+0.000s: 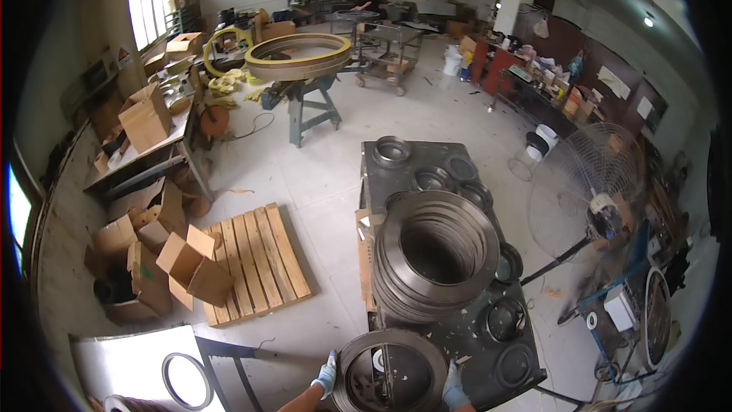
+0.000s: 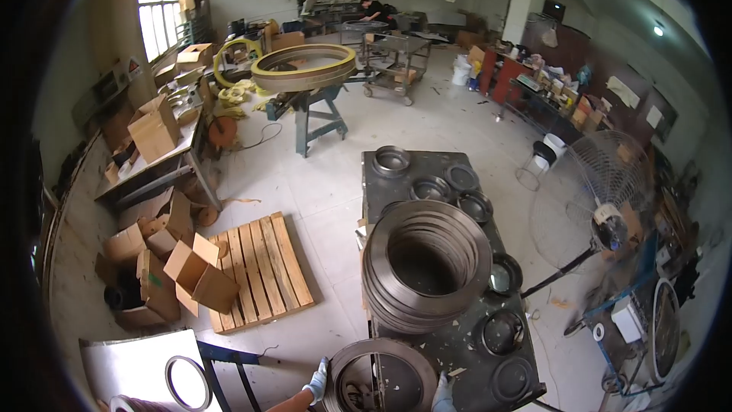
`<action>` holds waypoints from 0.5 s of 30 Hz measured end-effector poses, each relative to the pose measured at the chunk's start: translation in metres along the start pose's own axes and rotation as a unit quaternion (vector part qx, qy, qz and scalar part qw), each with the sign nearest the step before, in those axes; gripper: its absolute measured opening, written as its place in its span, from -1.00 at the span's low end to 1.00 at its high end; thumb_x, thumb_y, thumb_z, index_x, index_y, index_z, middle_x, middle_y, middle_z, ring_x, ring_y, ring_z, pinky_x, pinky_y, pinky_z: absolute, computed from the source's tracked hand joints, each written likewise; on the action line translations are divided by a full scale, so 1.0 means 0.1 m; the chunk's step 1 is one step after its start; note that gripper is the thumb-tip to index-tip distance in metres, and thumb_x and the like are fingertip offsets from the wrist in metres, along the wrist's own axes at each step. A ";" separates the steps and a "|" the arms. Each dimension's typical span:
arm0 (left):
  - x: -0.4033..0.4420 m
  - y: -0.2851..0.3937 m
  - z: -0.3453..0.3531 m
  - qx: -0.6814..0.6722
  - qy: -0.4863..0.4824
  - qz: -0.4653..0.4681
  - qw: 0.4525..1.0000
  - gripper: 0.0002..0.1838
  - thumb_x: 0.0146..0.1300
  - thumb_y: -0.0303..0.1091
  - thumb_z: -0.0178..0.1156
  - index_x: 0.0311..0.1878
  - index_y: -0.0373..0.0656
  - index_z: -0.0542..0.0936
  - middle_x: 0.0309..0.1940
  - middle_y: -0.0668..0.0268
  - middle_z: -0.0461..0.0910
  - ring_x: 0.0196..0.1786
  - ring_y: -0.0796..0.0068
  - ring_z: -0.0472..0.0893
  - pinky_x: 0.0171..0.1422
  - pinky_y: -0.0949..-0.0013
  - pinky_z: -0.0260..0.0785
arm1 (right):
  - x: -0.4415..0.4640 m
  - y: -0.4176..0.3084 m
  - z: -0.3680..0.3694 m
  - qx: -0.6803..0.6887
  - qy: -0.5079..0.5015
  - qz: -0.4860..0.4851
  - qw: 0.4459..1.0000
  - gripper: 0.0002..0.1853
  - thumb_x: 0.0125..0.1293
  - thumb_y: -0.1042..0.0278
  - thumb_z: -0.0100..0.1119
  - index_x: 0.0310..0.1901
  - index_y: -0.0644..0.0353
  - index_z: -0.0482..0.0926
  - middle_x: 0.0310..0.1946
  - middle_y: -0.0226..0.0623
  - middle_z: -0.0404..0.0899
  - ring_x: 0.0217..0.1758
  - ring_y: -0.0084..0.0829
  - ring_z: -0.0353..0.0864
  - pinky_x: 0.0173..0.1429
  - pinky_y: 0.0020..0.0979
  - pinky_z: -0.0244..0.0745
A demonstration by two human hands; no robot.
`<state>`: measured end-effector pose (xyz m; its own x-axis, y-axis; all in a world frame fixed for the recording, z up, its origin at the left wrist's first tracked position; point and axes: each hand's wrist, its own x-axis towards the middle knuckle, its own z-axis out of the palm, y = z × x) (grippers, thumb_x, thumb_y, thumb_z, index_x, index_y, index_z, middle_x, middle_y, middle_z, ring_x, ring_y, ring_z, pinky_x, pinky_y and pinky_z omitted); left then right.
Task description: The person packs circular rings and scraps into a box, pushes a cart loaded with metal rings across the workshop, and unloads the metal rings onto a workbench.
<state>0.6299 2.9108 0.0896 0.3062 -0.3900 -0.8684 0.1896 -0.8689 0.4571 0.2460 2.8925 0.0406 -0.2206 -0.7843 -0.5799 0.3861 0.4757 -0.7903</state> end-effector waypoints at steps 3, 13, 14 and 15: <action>0.27 -0.38 0.00 -0.206 -0.234 0.096 0.945 -0.19 0.48 0.27 -0.23 0.44 -0.30 0.30 0.42 0.14 0.34 0.49 0.31 0.26 0.58 0.33 0.00 | -0.79 -0.82 0.62 0.048 -0.085 0.094 0.991 -0.32 0.47 -0.24 -0.10 0.30 0.24 0.42 0.18 -0.21 0.54 0.20 -0.28 0.55 0.35 -0.26 0.41; -0.39 -0.34 -0.15 -0.179 -0.114 0.109 0.971 -0.05 0.29 0.48 -0.06 0.34 -0.28 0.45 0.27 0.07 0.51 0.30 0.26 0.48 0.42 0.29 0.24 | -0.67 -1.07 0.77 0.069 -0.112 0.177 0.975 -0.37 0.52 -0.11 -0.26 0.41 0.16 0.31 0.40 -0.22 0.35 0.43 -0.22 0.34 0.52 -0.18 0.22; -0.51 -0.35 -0.28 -0.161 -0.063 0.104 0.980 -0.04 0.29 0.47 -0.06 0.33 -0.32 0.44 0.25 0.06 0.52 0.28 0.26 0.49 0.42 0.29 0.24 | -0.72 -1.04 0.80 0.058 -0.118 0.184 0.974 -0.37 0.52 -0.11 -0.26 0.41 0.16 0.31 0.40 -0.22 0.35 0.43 -0.22 0.34 0.52 -0.18 0.22; -0.68 -0.38 -0.45 -0.188 -0.060 0.106 0.975 -0.01 0.27 0.48 -0.05 0.34 -0.35 0.42 0.24 0.00 0.52 0.29 0.20 0.50 0.42 0.28 0.24 | -0.88 -1.10 1.01 0.024 -0.137 0.177 0.974 -0.38 0.53 -0.10 -0.26 0.41 0.16 0.31 0.39 -0.22 0.36 0.42 -0.21 0.35 0.51 -0.18 0.23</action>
<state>0.6443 2.9837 0.1399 0.2685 -0.6010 -0.7528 0.4693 -0.6009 0.6471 0.3137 2.8688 0.1988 0.1782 -0.6545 -0.7348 0.4385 0.7213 -0.5362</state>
